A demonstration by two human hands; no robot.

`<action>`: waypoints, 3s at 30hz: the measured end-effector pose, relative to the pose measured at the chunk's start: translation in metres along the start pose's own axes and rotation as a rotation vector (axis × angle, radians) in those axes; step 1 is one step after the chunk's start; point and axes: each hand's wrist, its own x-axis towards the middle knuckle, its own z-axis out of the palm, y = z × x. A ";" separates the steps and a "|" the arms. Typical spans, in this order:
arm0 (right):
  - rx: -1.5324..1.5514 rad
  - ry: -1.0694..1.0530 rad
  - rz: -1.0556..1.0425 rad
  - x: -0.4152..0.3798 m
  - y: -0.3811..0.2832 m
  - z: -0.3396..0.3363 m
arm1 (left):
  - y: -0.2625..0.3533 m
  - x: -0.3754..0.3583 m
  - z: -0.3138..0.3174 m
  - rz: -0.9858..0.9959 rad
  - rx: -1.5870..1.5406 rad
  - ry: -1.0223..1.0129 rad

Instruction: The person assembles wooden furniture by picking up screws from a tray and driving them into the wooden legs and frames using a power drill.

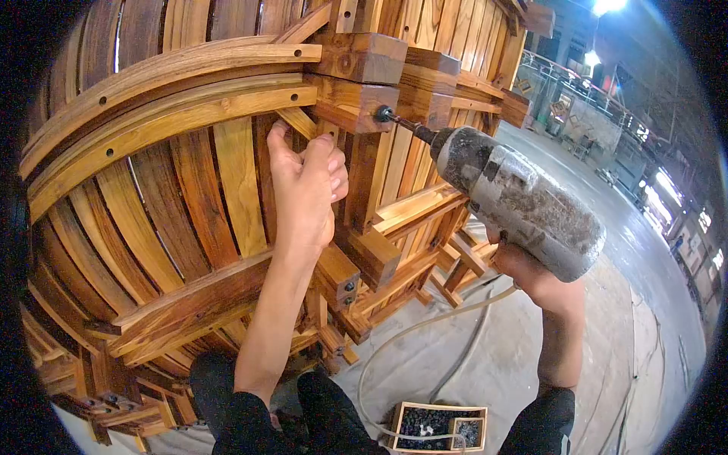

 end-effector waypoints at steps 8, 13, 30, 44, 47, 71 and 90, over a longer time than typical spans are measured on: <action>-0.038 -0.062 0.074 0.006 -0.005 -0.003 | 0.004 -0.003 0.000 -0.024 0.011 -0.015; 0.005 -0.101 0.057 0.003 -0.001 -0.007 | 0.009 -0.005 0.000 -0.041 0.030 -0.011; 0.031 -0.048 0.080 -0.002 0.002 -0.002 | 0.002 -0.032 -0.025 -0.026 -0.077 0.086; 0.170 -0.214 -0.059 -0.095 0.062 0.097 | -0.050 -0.376 -0.186 -0.900 -0.658 0.760; 0.210 -0.248 -0.059 -0.105 0.057 0.101 | -0.038 -0.372 -0.178 -0.897 -0.610 0.628; 0.345 -0.299 -0.163 -0.126 0.096 0.111 | -0.063 -0.412 -0.154 -0.870 -0.359 0.721; 0.462 -0.602 -0.094 -0.054 0.008 0.174 | 0.039 -0.308 -0.096 -1.312 -0.588 0.584</action>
